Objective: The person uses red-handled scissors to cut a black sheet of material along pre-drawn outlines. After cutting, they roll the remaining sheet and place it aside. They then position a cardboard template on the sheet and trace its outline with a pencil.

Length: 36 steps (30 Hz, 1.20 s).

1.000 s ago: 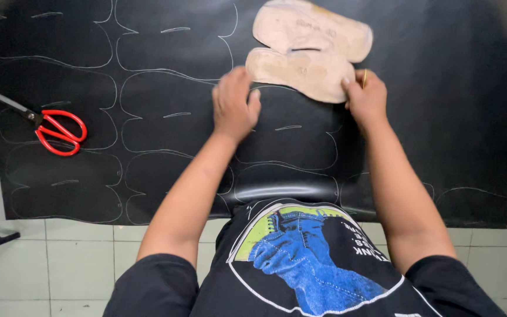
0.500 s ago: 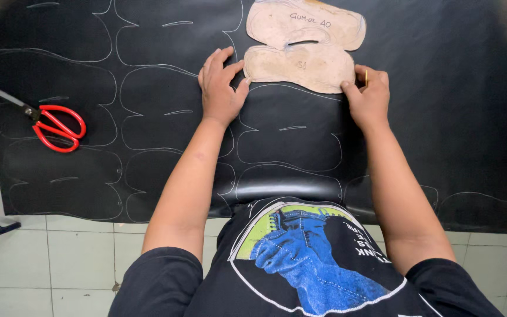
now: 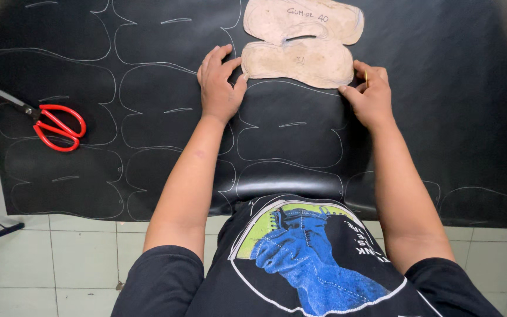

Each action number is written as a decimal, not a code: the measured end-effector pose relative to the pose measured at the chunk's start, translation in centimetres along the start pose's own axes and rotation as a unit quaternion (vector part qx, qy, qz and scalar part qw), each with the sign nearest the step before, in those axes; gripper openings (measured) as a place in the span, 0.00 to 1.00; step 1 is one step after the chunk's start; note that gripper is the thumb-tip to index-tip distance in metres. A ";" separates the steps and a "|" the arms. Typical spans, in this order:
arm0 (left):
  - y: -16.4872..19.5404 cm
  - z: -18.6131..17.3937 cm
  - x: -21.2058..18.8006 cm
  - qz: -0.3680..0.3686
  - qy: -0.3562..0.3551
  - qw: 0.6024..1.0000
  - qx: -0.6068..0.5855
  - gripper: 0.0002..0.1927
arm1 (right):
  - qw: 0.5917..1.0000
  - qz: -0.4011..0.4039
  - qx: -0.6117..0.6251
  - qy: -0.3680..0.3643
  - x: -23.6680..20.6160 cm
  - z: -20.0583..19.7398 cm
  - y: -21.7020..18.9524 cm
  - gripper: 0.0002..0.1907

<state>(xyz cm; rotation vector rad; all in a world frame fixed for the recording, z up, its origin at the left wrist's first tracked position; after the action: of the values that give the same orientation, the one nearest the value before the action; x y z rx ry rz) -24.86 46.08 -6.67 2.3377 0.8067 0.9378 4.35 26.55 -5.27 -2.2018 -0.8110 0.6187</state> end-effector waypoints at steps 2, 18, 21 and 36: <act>0.1 0.0 0.1 0.006 0.003 1.000 -0.001 0.18 | 1.000 0.000 -0.005 0.001 0.0 0.0 0.0 0.30; -0.1 0.3 0.0 0.010 -0.002 1.000 0.002 0.17 | 1.000 0.004 0.021 -0.007 0.2 0.0 0.3 0.30; -0.2 0.3 0.0 0.014 0.002 1.000 0.000 0.17 | 1.000 0.008 0.017 -0.009 0.2 0.0 0.4 0.30; 2.7 5.6 1.0 0.044 -0.145 0.987 0.049 0.07 | 0.998 -0.020 -0.053 -0.001 0.0 0.0 -0.6 0.28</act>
<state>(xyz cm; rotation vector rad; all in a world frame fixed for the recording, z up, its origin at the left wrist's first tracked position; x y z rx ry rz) -19.22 43.64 -8.13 2.5346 0.6479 0.5833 4.16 26.89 -4.81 -2.2737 -0.9053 0.5704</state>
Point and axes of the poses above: each hand's wrist, its own x-axis towards the middle knuckle, its own z-axis out of the palm, y = z × x, the point moved 7 cm from there along x, towards the middle knuckle, and after that the axes turned 13 degrees about z, right-handed, at the moved point
